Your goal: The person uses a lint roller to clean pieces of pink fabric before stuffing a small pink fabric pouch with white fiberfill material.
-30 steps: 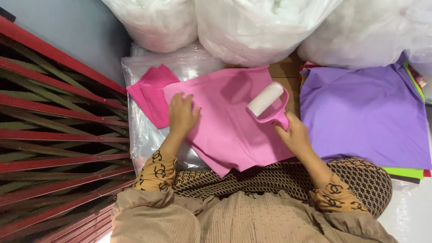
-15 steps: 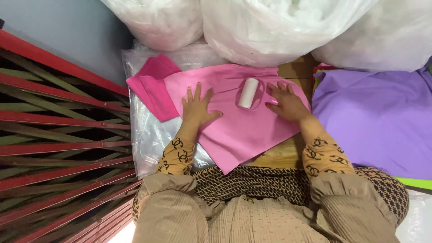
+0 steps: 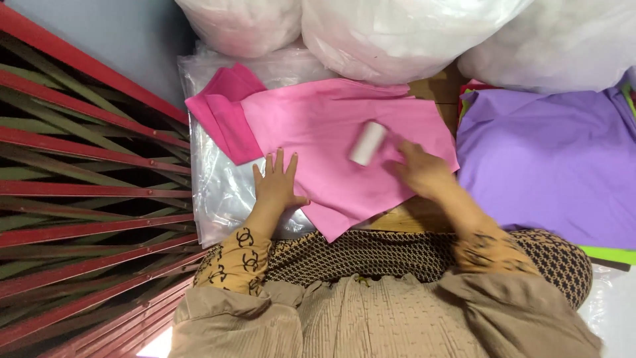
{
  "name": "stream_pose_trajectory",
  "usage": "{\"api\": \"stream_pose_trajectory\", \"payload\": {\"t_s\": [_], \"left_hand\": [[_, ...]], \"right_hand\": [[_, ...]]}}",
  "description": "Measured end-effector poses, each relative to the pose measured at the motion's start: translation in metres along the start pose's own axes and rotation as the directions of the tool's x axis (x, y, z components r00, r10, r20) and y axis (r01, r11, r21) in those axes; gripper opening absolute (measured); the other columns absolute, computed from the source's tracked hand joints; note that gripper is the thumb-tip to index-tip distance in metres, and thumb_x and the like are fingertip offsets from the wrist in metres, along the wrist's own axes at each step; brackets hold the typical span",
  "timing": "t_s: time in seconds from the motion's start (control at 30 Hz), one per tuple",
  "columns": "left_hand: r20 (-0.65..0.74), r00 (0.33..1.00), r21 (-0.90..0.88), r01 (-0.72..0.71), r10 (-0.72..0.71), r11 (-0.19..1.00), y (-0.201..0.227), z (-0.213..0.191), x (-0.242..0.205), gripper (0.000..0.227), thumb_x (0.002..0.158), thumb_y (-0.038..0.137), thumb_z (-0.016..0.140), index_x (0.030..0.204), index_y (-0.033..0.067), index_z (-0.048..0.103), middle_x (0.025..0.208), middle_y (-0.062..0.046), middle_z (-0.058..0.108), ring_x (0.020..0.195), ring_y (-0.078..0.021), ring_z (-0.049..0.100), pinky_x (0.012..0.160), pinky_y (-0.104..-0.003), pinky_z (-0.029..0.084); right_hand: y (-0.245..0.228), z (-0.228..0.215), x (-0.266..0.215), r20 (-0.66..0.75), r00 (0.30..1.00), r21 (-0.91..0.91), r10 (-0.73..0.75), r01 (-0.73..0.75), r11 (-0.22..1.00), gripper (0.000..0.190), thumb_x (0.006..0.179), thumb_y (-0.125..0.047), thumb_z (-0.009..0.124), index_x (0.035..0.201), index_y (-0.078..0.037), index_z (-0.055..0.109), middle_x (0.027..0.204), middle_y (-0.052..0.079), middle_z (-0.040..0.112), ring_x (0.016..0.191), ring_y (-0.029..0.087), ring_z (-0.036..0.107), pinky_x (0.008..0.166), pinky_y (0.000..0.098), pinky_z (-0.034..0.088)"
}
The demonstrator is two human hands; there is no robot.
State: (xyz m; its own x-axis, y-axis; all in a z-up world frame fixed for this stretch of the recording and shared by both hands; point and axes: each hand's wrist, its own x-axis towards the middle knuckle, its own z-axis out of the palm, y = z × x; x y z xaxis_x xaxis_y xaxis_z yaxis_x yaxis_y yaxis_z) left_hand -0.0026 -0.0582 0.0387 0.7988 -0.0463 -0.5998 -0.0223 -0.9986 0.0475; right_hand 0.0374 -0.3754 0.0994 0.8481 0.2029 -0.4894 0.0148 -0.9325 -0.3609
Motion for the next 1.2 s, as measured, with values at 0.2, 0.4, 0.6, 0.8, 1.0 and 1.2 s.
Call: {"api": "stream_pose_trajectory", "payload": {"t_s": [0.2,0.4,0.6,0.8,1.0,1.2], "left_hand": [[0.129,0.991,0.091,0.023,-0.035,0.996,-0.007,-0.01,-0.013,0.126,0.077,0.062,0.082,0.165,0.0251,-0.001,0.173,-0.008,-0.009,0.158,-0.0371,-0.005,0.123,-0.064,0.006],[-0.129,0.99,-0.171,-0.085,0.063,0.982,-0.048,-0.003,0.01,0.072,0.098,0.028,0.06,0.162,0.0147,0.03,0.169,-0.014,0.023,0.155,-0.0461,0.015,0.115,-0.076,0.017],[-0.161,0.987,-0.22,-0.04,0.005,0.975,-0.082,0.027,0.058,0.062,0.098,0.019,0.049,0.159,0.0215,0.038,0.17,0.004,0.026,0.157,-0.0402,0.009,0.116,-0.077,0.015],[-0.134,0.991,-0.257,-0.06,0.026,0.965,-0.085,0.015,0.051,0.056,0.099,0.019,0.048,0.155,0.0228,0.046,0.168,0.006,0.031,0.156,-0.0405,0.012,0.117,-0.076,0.014],[-0.199,0.977,-0.477,-0.165,0.076,0.864,-0.099,0.024,0.064,0.053,0.104,0.03,0.039,0.157,0.0242,0.044,0.165,0.002,0.038,0.156,-0.0411,0.012,0.118,-0.076,0.01],[-0.164,0.986,-0.639,-0.124,0.023,0.759,-0.106,0.016,0.041,0.054,0.106,0.044,0.026,0.152,0.0291,0.05,0.165,-0.002,0.037,0.159,-0.0287,0.01,0.124,-0.064,0.003]], "right_hand": [[0.087,-0.011,-0.071,0.08,0.963,-0.309,0.257,-0.221,0.925,0.053,0.102,-0.058,0.034,0.134,-0.016,0.042,0.119,0.027,0.065,0.102,0.05,0.069,0.084,0.061,0.056],[0.0,0.031,-0.027,-0.203,0.975,-0.122,-0.09,0.066,0.99,0.048,0.092,-0.031,0.061,0.137,-0.015,0.053,0.113,0.024,0.066,0.101,0.049,0.071,0.088,0.0606,0.055],[-0.107,0.092,0.004,-0.249,0.9,-0.211,-0.358,0.311,0.927,0.051,0.098,-0.022,0.052,0.149,-0.024,0.046,0.112,0.021,0.064,0.095,0.049,0.072,0.081,0.0582,0.059],[-0.058,0.078,-0.117,-0.119,0.991,-0.299,-0.065,0.027,0.954,0.045,0.099,-0.033,0.051,0.143,-0.041,0.051,0.114,0.013,0.07,0.097,0.038,0.075,0.084,0.0507,0.062],[-0.083,0.039,-0.156,-0.069,0.995,-0.323,0.066,-0.085,0.943,0.044,0.097,-0.036,0.052,0.14,-0.04,0.055,0.116,0.014,0.072,0.101,0.04,0.076,0.087,0.0533,0.061],[-0.146,0.106,-0.046,-0.254,0.937,-0.157,-0.242,0.206,0.966,0.044,0.101,-0.031,0.053,0.145,-0.034,0.052,0.104,0.015,0.067,0.09,0.044,0.073,0.079,0.0558,0.059]]}}
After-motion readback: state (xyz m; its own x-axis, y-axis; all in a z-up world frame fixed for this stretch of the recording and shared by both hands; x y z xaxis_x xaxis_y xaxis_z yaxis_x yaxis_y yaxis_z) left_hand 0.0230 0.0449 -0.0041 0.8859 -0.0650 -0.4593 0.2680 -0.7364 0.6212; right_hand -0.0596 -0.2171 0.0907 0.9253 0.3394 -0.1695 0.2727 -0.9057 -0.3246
